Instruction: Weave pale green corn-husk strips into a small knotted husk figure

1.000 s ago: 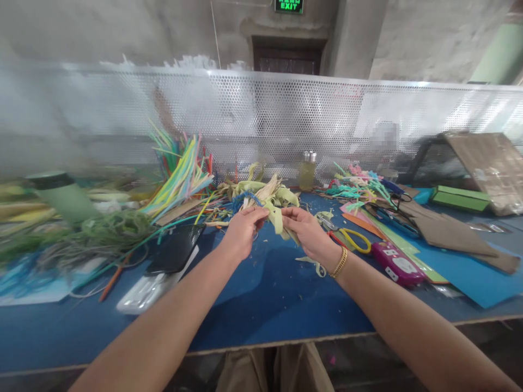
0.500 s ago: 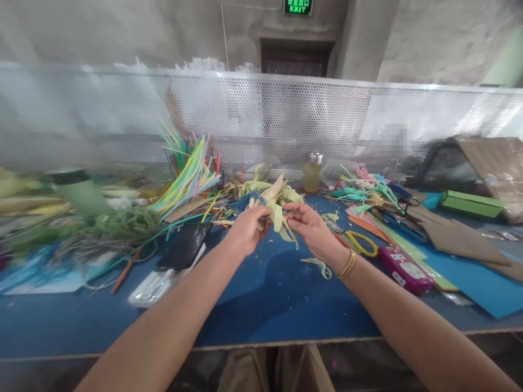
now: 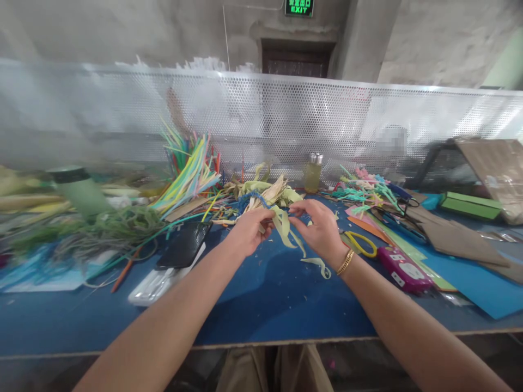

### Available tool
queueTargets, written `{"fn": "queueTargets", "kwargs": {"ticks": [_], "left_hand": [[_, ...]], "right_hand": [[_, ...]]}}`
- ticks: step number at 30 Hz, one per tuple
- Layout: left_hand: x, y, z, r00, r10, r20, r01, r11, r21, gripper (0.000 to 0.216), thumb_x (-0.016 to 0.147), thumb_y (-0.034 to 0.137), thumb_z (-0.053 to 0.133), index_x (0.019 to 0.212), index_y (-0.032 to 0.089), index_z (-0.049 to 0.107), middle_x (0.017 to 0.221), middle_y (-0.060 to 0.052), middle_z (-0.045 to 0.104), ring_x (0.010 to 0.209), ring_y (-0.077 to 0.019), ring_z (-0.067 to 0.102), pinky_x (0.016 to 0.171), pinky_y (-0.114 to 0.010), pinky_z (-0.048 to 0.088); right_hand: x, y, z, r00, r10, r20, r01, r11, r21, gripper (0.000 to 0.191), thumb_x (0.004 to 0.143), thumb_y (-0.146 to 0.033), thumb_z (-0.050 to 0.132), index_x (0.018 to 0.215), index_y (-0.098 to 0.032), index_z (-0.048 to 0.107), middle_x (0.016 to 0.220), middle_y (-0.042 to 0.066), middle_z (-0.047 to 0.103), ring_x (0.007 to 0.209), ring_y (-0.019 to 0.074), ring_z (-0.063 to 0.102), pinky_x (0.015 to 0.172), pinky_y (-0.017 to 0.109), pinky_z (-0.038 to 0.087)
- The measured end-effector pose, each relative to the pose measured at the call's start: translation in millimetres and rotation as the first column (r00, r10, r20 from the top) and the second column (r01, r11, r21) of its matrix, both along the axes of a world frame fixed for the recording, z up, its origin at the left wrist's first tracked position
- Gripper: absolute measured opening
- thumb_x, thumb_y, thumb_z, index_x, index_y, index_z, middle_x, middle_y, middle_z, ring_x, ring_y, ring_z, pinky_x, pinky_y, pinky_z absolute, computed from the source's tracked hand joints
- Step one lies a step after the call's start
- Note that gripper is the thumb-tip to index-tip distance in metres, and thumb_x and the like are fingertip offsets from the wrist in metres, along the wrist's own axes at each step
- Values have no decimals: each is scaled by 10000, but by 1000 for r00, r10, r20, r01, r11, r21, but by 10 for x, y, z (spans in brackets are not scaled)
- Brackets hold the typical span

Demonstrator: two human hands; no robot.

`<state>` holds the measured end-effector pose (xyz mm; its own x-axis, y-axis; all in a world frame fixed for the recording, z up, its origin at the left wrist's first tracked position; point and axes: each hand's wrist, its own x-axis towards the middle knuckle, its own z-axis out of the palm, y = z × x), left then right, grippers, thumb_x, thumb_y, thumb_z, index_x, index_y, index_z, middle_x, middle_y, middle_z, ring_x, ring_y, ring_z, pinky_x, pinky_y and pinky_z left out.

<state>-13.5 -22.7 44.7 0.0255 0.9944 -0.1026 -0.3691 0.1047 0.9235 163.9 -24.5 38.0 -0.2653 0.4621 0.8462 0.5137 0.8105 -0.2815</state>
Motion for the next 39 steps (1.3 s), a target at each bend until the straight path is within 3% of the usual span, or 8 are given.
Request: {"fn": "queueTargets", "kwargs": {"ticks": [8,14,23,28,31,35,39], "left_hand": [[-4,6,-31,998,-63,-28,64,998,9,103,597,165,684,614,173,583,557,-3,529,480,-77,444,402,-202,307],[-36,23,-47,988,-132,-74,133,991,3,138,597,175,684,589,161,547,560,3,500,471,-69,428,428,-219,322],[-52,0,-27,977,-200,-73,199,980,-21,129,641,200,666,607,166,546,566,-4,530,486,-83,444,480,-245,340],[-40,-27,-33,954,-212,-214,244,960,137,195,659,224,691,600,173,512,545,15,533,469,-68,415,486,-237,283],[-48,-38,-23,939,-178,-295,246,946,212,198,678,235,689,611,178,512,551,13,567,475,-67,406,497,-241,263],[-77,-43,-10,904,-149,-400,274,921,276,177,691,245,693,635,181,538,565,16,582,494,-74,413,516,-253,274],[-88,-39,-15,884,-168,-437,314,904,288,174,721,275,688,670,181,551,588,15,598,507,-79,426,535,-256,289]], "right_hand": [[32,26,60,966,80,248,-120,982,147,343,851,-81,536,1037,-308,712,1128,22,695,1044,228,563,940,442,450],[15,31,61,966,135,222,-173,971,164,148,857,-144,591,847,-247,697,969,13,741,926,200,607,896,406,472],[19,-1,67,955,62,290,-120,976,184,137,892,-216,604,938,-258,726,926,14,742,876,191,605,838,383,469],[-29,-7,5,993,51,103,-62,992,107,83,876,-257,631,863,-250,713,957,31,723,927,199,607,864,393,470],[-85,3,-64,994,73,-87,-79,994,-70,63,859,-278,650,828,-230,676,973,43,707,938,194,624,867,384,480],[-142,22,-119,951,124,-284,-217,920,-327,101,825,-282,674,776,-217,614,785,9,660,758,154,615,749,330,494],[-174,33,-126,884,130,-449,-336,845,-417,175,777,-305,709,769,-219,557,724,-14,612,700,137,586,708,313,486]]}}
